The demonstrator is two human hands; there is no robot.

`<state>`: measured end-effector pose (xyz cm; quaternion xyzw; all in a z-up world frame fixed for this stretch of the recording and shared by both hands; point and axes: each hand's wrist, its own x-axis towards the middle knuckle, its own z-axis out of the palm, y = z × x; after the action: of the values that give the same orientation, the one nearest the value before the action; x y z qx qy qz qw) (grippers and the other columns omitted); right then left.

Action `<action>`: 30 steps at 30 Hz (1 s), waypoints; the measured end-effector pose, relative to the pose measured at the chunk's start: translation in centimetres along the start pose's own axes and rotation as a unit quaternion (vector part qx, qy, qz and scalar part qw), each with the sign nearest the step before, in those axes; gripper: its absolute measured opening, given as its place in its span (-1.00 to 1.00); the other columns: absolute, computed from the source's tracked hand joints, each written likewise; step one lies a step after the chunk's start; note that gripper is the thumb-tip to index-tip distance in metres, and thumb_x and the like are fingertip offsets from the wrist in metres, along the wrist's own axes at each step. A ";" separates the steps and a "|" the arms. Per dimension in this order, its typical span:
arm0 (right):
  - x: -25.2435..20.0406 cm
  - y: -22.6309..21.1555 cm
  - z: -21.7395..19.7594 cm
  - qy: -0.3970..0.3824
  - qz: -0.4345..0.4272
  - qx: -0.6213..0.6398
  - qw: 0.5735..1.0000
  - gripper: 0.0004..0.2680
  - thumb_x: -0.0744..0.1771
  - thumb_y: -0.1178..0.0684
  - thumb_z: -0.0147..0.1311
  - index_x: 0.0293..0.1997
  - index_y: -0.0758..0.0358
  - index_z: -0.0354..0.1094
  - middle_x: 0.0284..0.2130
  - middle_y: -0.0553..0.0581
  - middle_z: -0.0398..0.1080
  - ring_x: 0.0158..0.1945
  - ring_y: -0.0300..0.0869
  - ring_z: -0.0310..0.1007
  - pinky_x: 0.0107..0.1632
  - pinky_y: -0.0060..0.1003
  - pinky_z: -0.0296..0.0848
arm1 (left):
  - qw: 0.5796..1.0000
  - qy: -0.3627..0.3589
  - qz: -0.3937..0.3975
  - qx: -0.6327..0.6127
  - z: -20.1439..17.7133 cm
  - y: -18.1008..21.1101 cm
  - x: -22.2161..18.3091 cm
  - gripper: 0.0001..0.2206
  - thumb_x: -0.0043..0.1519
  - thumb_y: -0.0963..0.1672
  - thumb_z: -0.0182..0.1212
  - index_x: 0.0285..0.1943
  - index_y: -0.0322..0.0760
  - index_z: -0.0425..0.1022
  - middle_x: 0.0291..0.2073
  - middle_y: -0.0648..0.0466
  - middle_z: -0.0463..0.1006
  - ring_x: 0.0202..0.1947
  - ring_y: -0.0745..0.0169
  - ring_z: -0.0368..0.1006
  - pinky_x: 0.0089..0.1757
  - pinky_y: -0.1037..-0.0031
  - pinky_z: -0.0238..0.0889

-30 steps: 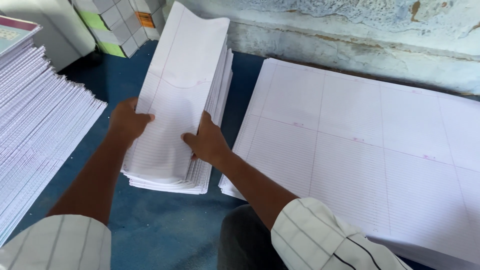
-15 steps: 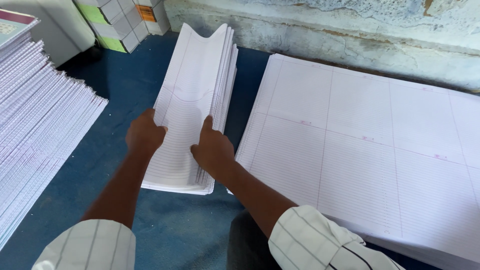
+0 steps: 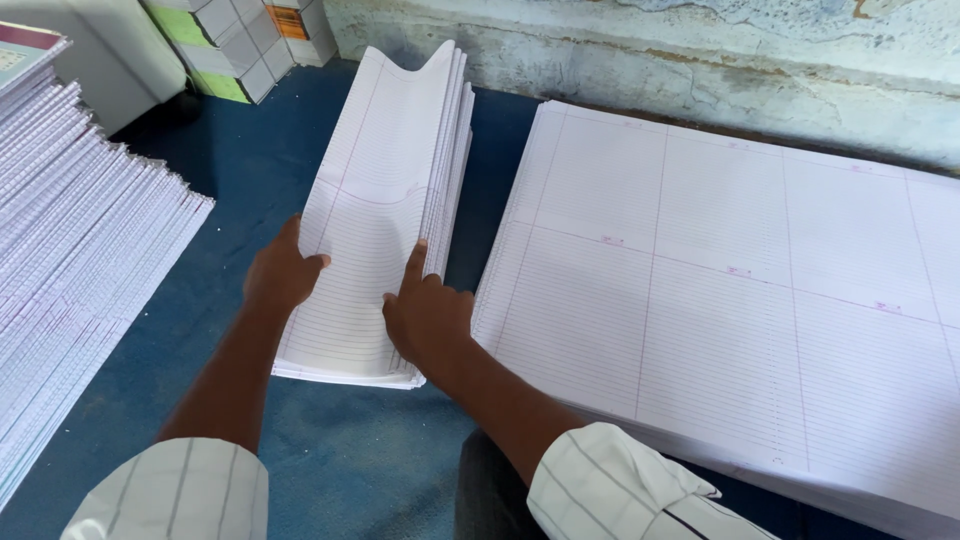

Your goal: The person folds large sheets of lined paper in half and presses the crease with a small wooden block. They repeat this process for multiple sheets, stacking the folded sheets to the left.

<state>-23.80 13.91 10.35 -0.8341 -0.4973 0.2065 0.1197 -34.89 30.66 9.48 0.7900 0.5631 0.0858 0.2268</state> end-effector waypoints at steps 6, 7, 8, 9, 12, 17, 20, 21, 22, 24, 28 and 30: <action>0.1 0.2 -0.2 -0.028 0.015 0.059 0.998 -0.34 0.41 -0.22 -0.19 0.54 0.44 -0.52 -0.33 0.30 0.45 -0.42 -0.05 0.53 -0.36 -0.04 0.53 | 1.000 -0.022 -0.009 0.020 0.6 -0.3 0.8 -0.33 0.27 -0.10 0.23 0.58 -0.11 0.01 0.32 -0.14 0.40 0.30 -0.17 0.34 0.20 -0.02 0.22; 0.2 0.2 -0.5 -0.042 0.020 0.072 0.996 -0.33 0.41 -0.24 -0.20 0.54 0.43 -0.55 -0.28 0.34 0.46 -0.37 -0.02 0.56 -0.31 -0.03 0.57 | 0.999 -0.023 -0.007 0.021 0.7 -0.3 0.9 -0.32 0.27 -0.09 0.23 0.58 -0.13 0.00 0.34 -0.14 0.39 0.31 -0.17 0.34 0.21 -0.03 0.20; 0.4 0.3 -0.7 -0.057 0.024 0.086 0.994 -0.32 0.40 -0.26 -0.21 0.54 0.42 -0.57 -0.24 0.37 0.47 -0.33 0.01 0.59 -0.27 -0.02 0.61 | 0.999 -0.024 -0.004 0.023 0.7 -0.4 1.0 -0.31 0.27 -0.08 0.23 0.59 -0.14 -0.01 0.35 -0.14 0.38 0.32 -0.17 0.33 0.23 -0.05 0.18; 0.5 0.6 -1.0 -0.066 0.013 0.096 0.993 -0.30 0.40 -0.28 -0.21 0.54 0.41 -0.59 -0.17 0.41 0.46 -0.28 0.05 0.60 -0.21 -0.01 0.60 | 0.999 -0.025 -0.002 0.024 0.7 -0.3 1.1 -0.30 0.27 -0.07 0.23 0.59 -0.16 -0.02 0.37 -0.13 0.37 0.33 -0.17 0.33 0.24 -0.06 0.16; 0.8 2.3 -1.7 -0.073 -0.033 0.123 0.989 -0.28 0.39 -0.35 -0.24 0.55 0.41 -0.58 -0.02 0.50 0.46 -0.13 0.13 0.61 -0.04 0.01 0.57 | 0.995 -0.024 -0.031 0.088 0.8 0.5 1.4 -0.14 0.18 -0.01 0.38 0.57 -0.28 -0.10 0.41 -0.27 0.19 0.37 -0.29 0.18 0.19 -0.14 0.15; 1.3 8.1 -3.1 -0.010 -0.063 0.150 0.987 -0.32 0.34 -0.41 -0.31 0.53 0.29 -0.31 0.12 0.37 0.43 0.07 0.13 0.54 0.17 0.15 0.41 | 0.987 0.103 0.068 0.103 1.1 3.9 1.0 -0.28 0.13 -0.06 0.39 0.46 -0.30 0.15 0.35 -0.29 0.23 0.37 -0.30 0.09 0.14 -0.31 0.01; 1.2 12.8 -4.7 0.015 -0.043 0.101 0.994 -0.37 0.39 -0.44 -0.34 0.51 0.30 -0.14 0.12 0.39 0.43 0.21 0.14 0.43 0.29 0.14 0.31 | 0.974 0.143 0.139 0.110 1.6 7.0 -0.3 -0.37 0.13 -0.09 0.36 0.41 -0.28 0.27 0.29 -0.24 0.31 0.34 -0.25 0.14 0.17 -0.36 -0.07; 0.9 14.4 -5.3 0.034 -0.042 0.080 0.995 -0.39 0.40 -0.43 -0.33 0.49 0.31 -0.08 0.15 0.41 0.39 0.23 0.17 0.39 0.27 0.15 0.30 | 0.969 0.151 0.162 0.109 2.0 8.3 -0.8 -0.40 0.13 -0.10 0.35 0.40 -0.27 0.31 0.27 -0.22 0.35 0.33 -0.24 0.16 0.18 -0.37 -0.10; 0.5 15.8 -5.9 0.054 -0.041 0.059 0.996 -0.41 0.41 -0.41 -0.31 0.46 0.33 -0.02 0.18 0.43 0.35 0.24 0.20 0.35 0.25 0.16 0.30 | 0.966 0.152 0.180 0.103 2.4 9.6 -1.3 -0.40 0.13 -0.10 0.35 0.39 -0.27 0.32 0.25 -0.22 0.36 0.32 -0.23 0.18 0.18 -0.36 -0.10; -0.6 18.4 -6.9 0.066 -0.020 0.025 0.997 -0.44 0.41 -0.39 -0.28 0.42 0.33 0.06 0.19 0.43 0.33 0.26 0.21 0.33 0.23 0.15 0.32 | 0.961 0.155 0.212 0.090 3.5 11.7 -2.6 -0.42 0.12 -0.11 0.35 0.37 -0.28 0.36 0.21 -0.22 0.39 0.29 -0.22 0.20 0.19 -0.34 -0.11; -3.4 23.3 -9.7 0.046 0.056 -0.013 0.997 -0.48 0.41 -0.36 -0.25 0.38 0.28 0.16 0.14 0.36 0.40 0.22 0.16 0.39 0.23 0.11 0.37 | 0.957 0.139 0.242 0.075 6.4 15.7 -5.3 -0.50 0.14 -0.12 0.33 0.31 -0.26 0.43 0.16 -0.12 0.46 0.25 -0.15 0.27 0.25 -0.24 -0.09; -5.2 25.6 -10.9 0.039 0.076 -0.027 0.996 -0.49 0.41 -0.35 -0.24 0.35 0.27 0.21 0.11 0.35 0.43 0.19 0.15 0.43 0.21 0.10 0.39 | 0.947 0.152 0.274 0.069 8.0 17.3 -6.7 -0.52 0.09 -0.11 0.37 0.23 -0.26 0.47 0.13 -0.11 0.47 0.23 -0.14 0.26 0.26 -0.26 -0.16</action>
<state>-0.99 -2.86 10.77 -0.8797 -0.4329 0.1688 0.1008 -19.33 17.81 11.08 0.9051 0.3571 0.2249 0.0515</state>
